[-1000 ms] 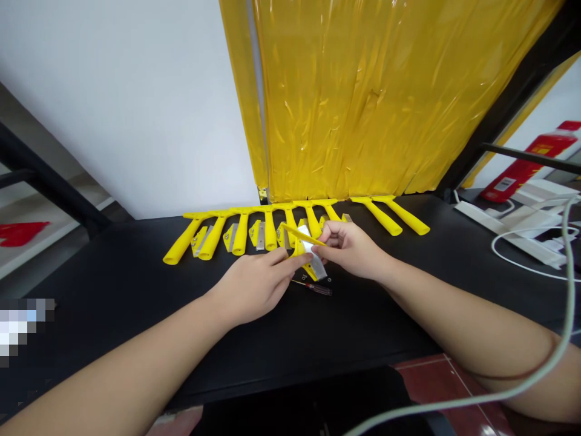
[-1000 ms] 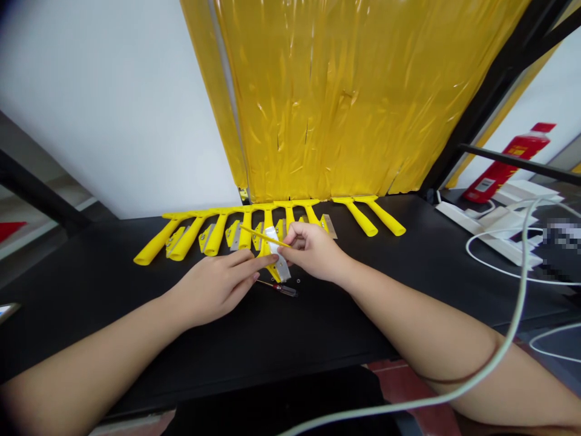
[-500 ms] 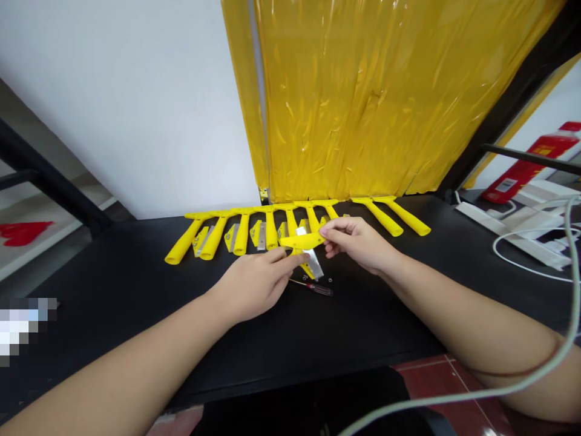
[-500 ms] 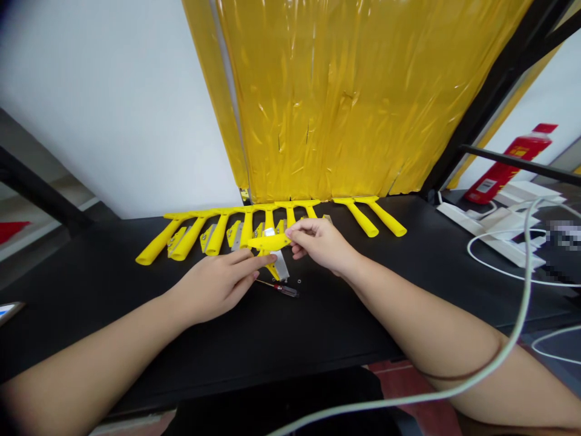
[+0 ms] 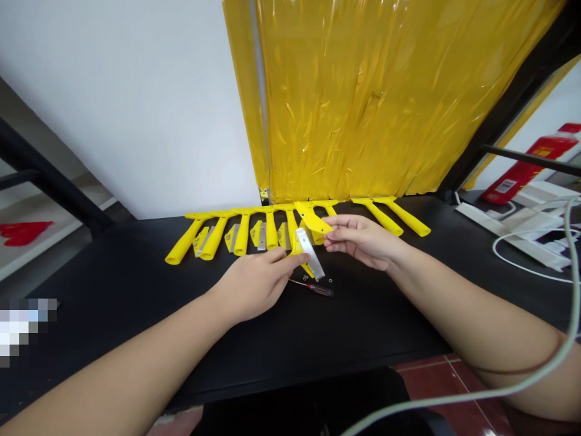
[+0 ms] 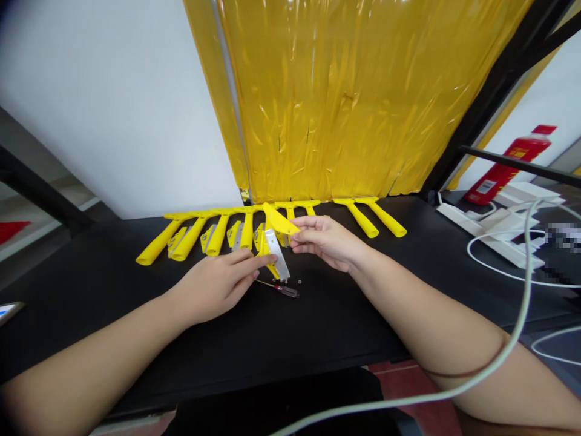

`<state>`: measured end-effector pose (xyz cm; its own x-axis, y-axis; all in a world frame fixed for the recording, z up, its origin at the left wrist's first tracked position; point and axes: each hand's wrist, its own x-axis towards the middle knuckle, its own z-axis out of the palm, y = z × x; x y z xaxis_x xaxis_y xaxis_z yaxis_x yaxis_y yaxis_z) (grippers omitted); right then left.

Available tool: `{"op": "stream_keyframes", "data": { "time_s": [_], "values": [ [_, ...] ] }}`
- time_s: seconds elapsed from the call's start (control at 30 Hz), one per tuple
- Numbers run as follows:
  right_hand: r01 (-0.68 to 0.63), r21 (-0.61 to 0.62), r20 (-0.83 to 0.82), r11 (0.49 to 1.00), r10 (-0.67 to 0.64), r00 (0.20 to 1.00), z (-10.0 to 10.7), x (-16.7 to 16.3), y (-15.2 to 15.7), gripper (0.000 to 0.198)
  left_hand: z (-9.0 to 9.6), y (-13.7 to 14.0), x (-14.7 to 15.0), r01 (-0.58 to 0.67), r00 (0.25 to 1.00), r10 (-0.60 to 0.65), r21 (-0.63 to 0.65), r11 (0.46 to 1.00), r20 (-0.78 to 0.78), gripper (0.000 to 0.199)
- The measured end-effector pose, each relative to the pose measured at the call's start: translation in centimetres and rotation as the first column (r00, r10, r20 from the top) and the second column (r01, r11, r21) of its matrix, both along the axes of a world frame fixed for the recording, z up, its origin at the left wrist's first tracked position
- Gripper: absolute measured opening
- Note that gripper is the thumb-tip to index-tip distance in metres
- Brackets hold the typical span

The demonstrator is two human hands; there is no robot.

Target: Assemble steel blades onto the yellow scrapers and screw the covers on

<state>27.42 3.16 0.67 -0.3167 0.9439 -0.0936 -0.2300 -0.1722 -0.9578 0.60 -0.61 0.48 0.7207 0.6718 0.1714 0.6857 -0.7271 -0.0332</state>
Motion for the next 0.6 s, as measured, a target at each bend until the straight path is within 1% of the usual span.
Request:
{"op": "stream_keyframes", "data": {
  "time_s": [0.1, 0.27, 0.43, 0.53, 0.6],
  "values": [
    [-0.048, -0.016, 0.029, 0.999, 0.048, 0.998, -0.23, -0.20, -0.06, 0.023, 0.03, -0.02, 0.02, 0.004, 1.000, -0.004, -0.014, 1.000, 0.014, 0.048],
    [-0.042, -0.009, 0.088, 0.999, 0.043, 0.995, -0.19, -0.67, -0.34, 0.014, 0.12, -0.08, 0.06, 0.013, 1.000, -0.012, -0.018, 1.000, 0.028, 0.048],
    [-0.085, 0.015, 0.171, 0.996, 0.081, 0.982, 0.04, -0.95, -0.65, 0.020, 0.17, -0.17, 0.12, 0.004, 1.000, -0.004, -0.027, 1.000, 0.017, 0.049],
    [-0.077, 0.078, 0.219, 0.994, 0.058, 0.974, 0.02, -0.93, -0.62, 0.017, 0.21, -0.19, 0.15, 0.002, 1.000, -0.002, -0.019, 1.000, 0.009, 0.049],
    [-0.072, 0.097, 0.240, 0.993, 0.047, 0.970, -0.06, -0.85, -0.52, 0.019, 0.23, -0.18, 0.16, 0.003, 1.000, -0.002, -0.017, 1.000, 0.009, 0.049]
  ]
}}
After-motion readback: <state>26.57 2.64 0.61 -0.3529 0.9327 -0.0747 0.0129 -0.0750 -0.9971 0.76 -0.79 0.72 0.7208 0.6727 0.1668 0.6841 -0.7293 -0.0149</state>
